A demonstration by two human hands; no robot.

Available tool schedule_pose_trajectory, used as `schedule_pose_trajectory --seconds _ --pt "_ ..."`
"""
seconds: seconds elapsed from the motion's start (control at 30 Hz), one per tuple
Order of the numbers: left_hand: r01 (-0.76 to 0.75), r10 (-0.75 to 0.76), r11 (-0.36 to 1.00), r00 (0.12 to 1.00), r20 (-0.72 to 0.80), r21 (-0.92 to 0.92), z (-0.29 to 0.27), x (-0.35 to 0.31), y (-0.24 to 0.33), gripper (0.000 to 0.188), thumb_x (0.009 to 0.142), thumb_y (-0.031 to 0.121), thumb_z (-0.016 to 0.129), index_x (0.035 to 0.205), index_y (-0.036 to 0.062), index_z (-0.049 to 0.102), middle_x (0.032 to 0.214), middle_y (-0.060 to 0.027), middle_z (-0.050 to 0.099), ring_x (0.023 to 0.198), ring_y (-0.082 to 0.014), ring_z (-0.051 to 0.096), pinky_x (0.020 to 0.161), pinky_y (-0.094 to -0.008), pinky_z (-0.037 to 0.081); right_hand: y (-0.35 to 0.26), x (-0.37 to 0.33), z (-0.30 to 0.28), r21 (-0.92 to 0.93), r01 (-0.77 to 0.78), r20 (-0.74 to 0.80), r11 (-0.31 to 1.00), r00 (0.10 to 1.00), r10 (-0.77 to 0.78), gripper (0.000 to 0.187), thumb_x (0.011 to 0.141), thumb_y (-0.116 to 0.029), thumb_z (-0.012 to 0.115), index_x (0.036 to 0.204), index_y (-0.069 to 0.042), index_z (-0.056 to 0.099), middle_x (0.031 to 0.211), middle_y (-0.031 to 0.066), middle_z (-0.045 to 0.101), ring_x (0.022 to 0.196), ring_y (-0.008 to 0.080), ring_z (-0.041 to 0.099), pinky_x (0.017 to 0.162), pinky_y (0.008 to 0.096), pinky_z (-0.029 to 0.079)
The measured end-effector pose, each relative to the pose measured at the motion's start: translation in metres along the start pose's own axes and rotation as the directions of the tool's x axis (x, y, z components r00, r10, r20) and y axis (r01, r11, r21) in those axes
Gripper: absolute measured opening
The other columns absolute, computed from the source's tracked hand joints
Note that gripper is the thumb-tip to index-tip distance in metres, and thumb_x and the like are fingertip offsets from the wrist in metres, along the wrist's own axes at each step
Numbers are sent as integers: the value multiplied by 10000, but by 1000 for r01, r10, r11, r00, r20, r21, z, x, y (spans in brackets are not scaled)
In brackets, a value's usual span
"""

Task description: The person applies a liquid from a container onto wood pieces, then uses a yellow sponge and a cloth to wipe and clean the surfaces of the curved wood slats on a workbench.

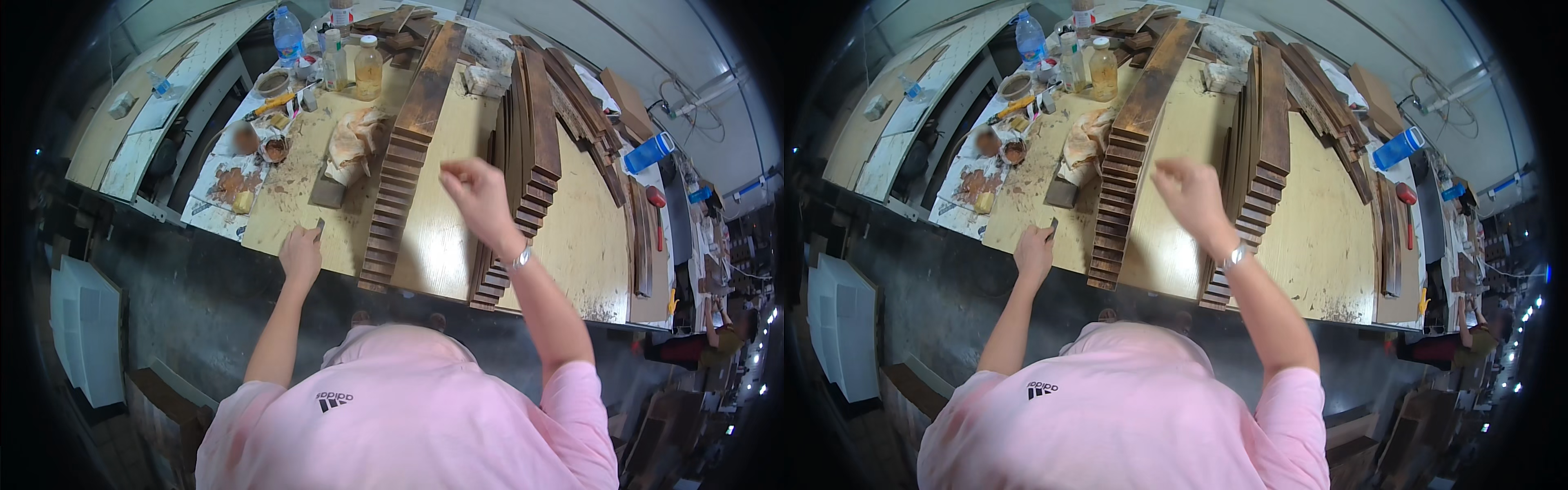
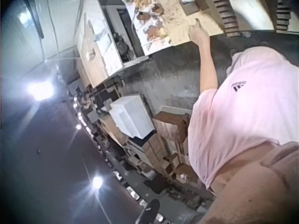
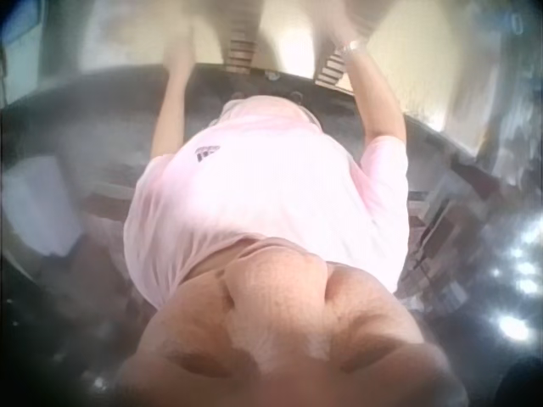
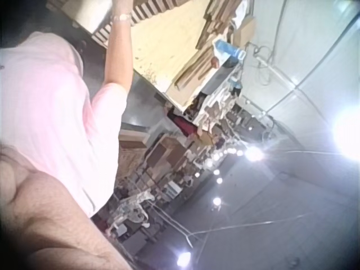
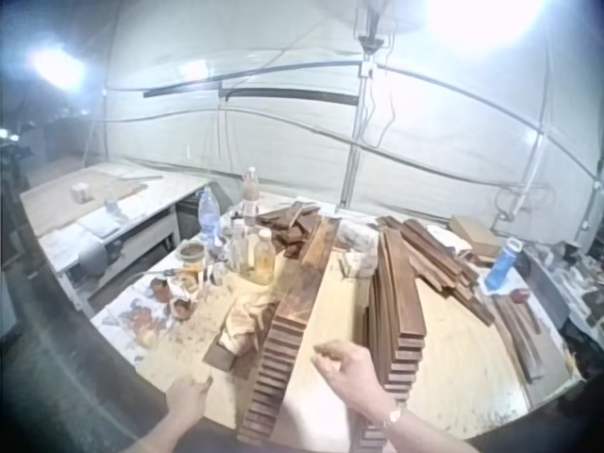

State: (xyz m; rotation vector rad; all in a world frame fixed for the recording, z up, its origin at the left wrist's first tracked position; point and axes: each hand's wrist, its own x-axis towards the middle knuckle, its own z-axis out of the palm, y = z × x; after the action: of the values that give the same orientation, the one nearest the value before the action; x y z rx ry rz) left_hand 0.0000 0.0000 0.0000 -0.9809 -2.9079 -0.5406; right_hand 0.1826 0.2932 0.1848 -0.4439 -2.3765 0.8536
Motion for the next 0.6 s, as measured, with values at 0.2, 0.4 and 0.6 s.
schedule_pose_trajectory --seconds 0.2,0.4,0.6 --pt "120 -125 991 988 -93 -52 -10 -42 19 316 841 183 762 1143 160 670 997 -69 621 1050 -301 613 825 -459 530 -9 88 -17 -279 272 96 921 962 -255 338 923 -292 672 1109 -13 725 1220 115 678 1192 301 582 1015 398 480" --pt "272 -280 953 959 -41 -134 4 -53 19 363 836 156 777 1168 121 634 1001 -96 634 843 -356 650 761 -482 527 28 147 5 -287 452 380 845 863 -333 427 980 -380 593 1173 -18 711 1276 127 656 1220 335 541 1078 421 432" --pt "449 -517 758 856 -16 -473 37 -73 16 428 835 -4 728 1252 24 635 929 -84 631 802 -225 640 737 -363 525 54 186 20 -228 582 618 780 706 -346 606 972 -603 512 1103 -64 756 1154 164 703 1197 350 579 1047 492 431"
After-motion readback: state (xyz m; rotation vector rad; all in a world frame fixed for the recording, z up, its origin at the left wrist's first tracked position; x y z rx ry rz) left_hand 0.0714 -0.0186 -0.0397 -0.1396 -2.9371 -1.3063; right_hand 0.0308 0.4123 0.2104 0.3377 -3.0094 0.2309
